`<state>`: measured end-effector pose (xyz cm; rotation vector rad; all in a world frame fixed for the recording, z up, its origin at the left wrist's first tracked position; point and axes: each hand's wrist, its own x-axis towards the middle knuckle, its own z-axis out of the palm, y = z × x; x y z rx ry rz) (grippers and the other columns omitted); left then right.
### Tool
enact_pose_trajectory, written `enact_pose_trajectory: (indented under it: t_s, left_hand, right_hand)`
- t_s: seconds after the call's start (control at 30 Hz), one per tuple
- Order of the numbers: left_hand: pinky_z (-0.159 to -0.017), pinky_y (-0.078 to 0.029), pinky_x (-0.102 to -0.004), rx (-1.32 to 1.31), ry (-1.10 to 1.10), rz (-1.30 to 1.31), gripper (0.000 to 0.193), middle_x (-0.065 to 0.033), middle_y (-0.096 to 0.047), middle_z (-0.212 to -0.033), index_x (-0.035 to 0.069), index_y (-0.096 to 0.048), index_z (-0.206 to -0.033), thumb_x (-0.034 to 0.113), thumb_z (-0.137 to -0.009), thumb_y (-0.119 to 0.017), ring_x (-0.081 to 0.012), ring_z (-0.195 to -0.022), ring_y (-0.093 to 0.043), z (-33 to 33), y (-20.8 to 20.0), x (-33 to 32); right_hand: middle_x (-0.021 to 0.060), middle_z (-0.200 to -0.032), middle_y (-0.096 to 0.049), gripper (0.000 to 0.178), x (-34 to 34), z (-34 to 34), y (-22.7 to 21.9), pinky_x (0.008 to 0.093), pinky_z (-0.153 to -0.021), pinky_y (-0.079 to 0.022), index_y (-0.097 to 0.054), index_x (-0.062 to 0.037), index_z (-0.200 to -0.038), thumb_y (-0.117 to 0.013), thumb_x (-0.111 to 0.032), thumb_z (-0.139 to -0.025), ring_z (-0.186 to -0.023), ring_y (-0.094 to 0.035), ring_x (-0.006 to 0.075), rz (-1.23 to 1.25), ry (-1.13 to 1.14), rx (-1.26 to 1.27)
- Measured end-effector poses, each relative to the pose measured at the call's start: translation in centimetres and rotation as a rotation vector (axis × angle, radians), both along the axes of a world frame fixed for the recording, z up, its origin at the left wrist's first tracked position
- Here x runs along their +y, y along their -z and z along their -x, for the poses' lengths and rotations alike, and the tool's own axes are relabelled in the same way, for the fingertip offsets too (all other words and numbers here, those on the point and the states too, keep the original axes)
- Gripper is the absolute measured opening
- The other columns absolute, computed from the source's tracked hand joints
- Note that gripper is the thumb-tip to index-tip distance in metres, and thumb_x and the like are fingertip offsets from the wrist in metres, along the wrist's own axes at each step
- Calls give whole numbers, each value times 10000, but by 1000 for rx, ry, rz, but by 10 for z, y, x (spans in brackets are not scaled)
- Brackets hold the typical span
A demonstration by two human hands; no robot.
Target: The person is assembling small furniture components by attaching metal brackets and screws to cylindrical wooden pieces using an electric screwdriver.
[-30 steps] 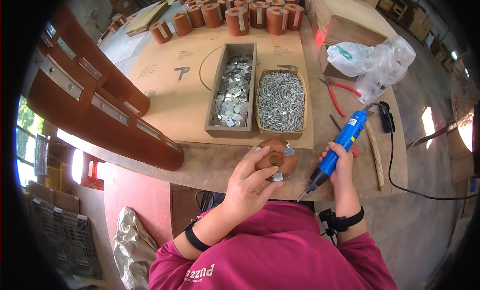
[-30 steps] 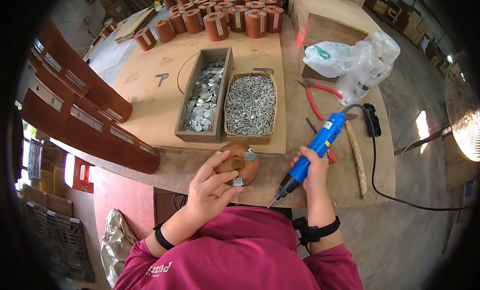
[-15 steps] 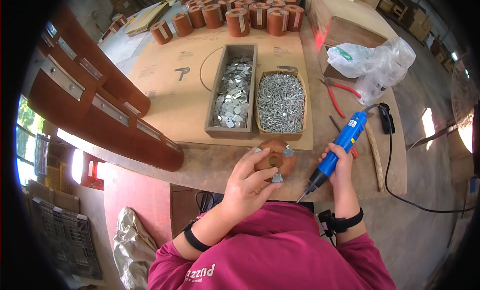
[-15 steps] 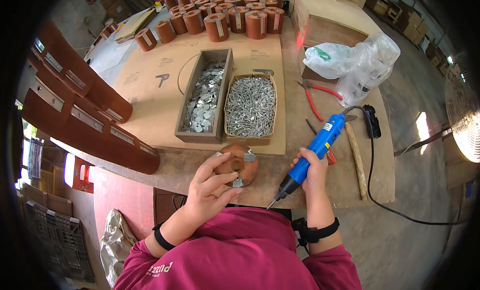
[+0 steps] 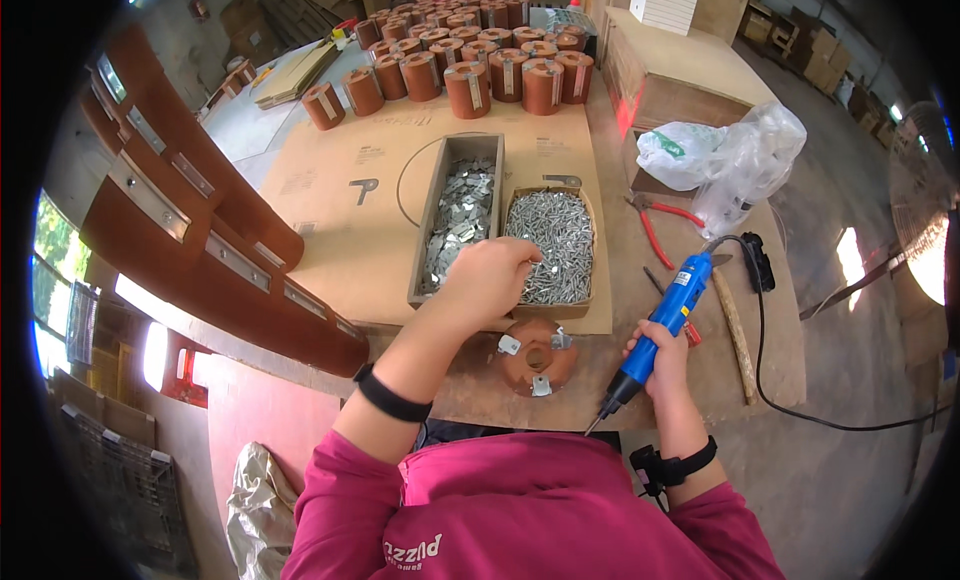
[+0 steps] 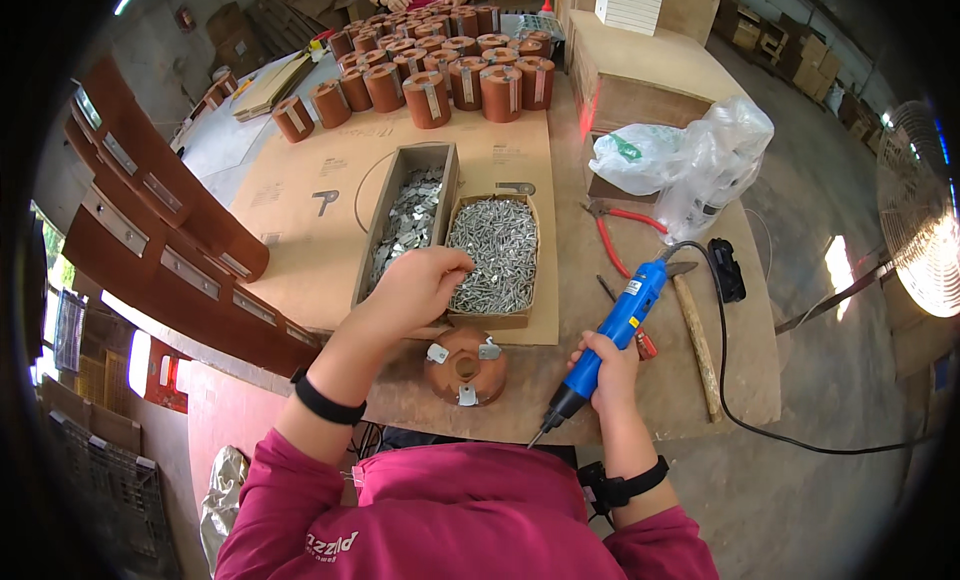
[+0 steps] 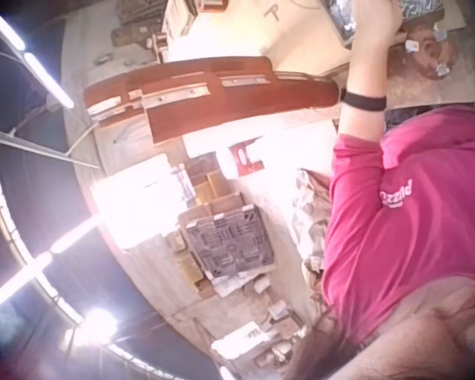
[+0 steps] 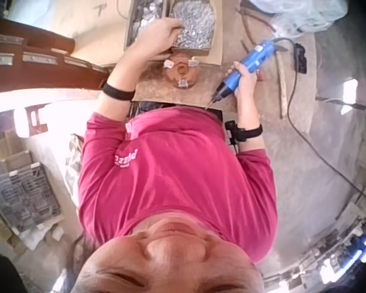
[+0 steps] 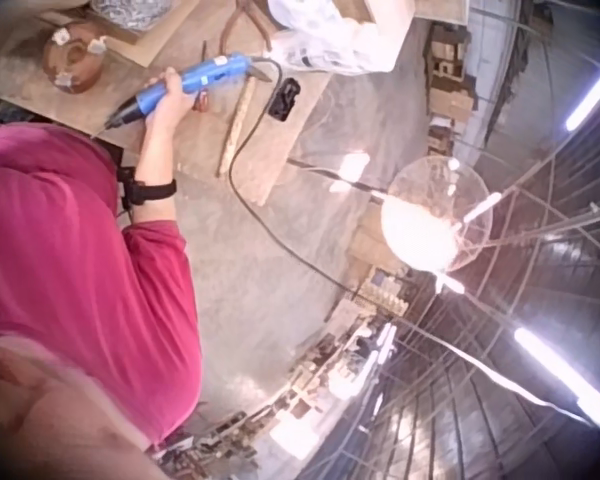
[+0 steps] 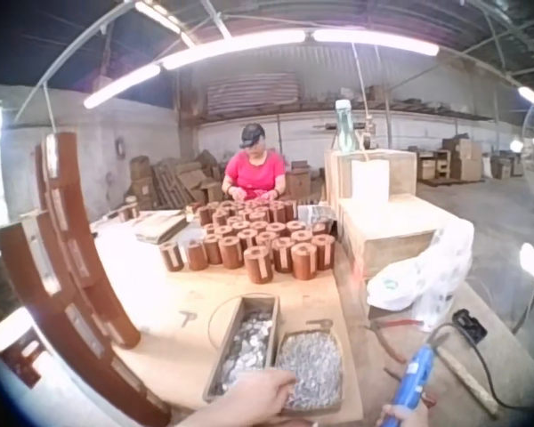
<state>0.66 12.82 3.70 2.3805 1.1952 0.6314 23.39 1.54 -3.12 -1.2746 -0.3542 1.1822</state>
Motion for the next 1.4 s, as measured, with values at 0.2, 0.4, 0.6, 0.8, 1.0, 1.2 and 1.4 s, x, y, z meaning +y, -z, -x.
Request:
enact_pose_trajectory:
  t_s: [0.2, 0.4, 0.6, 0.8, 1.0, 1.2, 1.4]
  left_hand:
    - [-722, -413, -375, 449, -75, 26, 212, -53, -629, -772, 128, -621, -818, 318, -724, -624, -239, -808, -596, -31, 13, 17]
    - [-749, -377, -400, 424, -119, 126, 168, -33, -630, -772, 151, -625, -736, 318, -721, -618, -217, -808, -596, -34, 5, 19]
    - [-754, -390, -413, 331, -137, 70, 145, -28, -626, -774, 162, -659, -779, 285, -732, -598, -226, -811, -594, -29, 8, 18]
    - [-735, -414, -382, 122, -159, -91, 145, -58, -630, -801, 135, -666, -829, 226, -764, -573, -236, -793, -600, -14, 8, 10]
    - [-613, -453, -293, -359, 83, 84, 121, -100, -620, -750, 34, -640, -825, 126, -745, -637, -210, -675, -599, 9, -37, -49]
    - [-570, -441, -285, -561, 281, 141, 121, -87, -597, -709, 13, -614, -776, 45, -685, -687, -208, -625, -570, 21, -31, -106]
    - [-551, -428, -279, -717, 182, 175, 118, -57, -585, -692, 0, -609, -755, 39, -685, -696, -182, -605, -538, 22, -19, -120]
  right_hand:
    - [91, -674, -528, 253, 1, -2, 4, 334, -481, -485, -462, -23, -907, -602, -92, -708, -539, -549, 193, 11, 10, 7]
    - [91, -672, -529, 252, 2, -3, 4, 336, -479, -484, -462, -22, -902, -606, -92, -707, -538, -551, 193, 3, 9, 0]
    - [90, -666, -525, 291, 4, 0, -22, 334, -466, -484, -443, -13, -925, -615, -73, -698, -524, -554, 196, -25, -5, -30]
    - [103, -689, -526, 365, 3, 16, -115, 337, -468, -484, -409, 1, -988, -614, -48, -690, -522, -558, 201, -321, -59, -152]
    - [87, -808, -509, 520, -27, 19, -174, 359, -630, -466, -277, 3, -1240, -504, -93, -781, -676, -531, 194, -976, -54, -176]
    - [79, -849, -450, 542, -46, 45, -185, 353, -687, -414, -222, -8, -1282, -458, -151, -816, -708, -462, 165, -1243, -49, -183]
    - [78, -854, -443, 576, -41, 53, -174, 348, -702, -432, -189, 1, -1300, -476, -161, -827, -724, -465, 166, -1160, -204, -207]
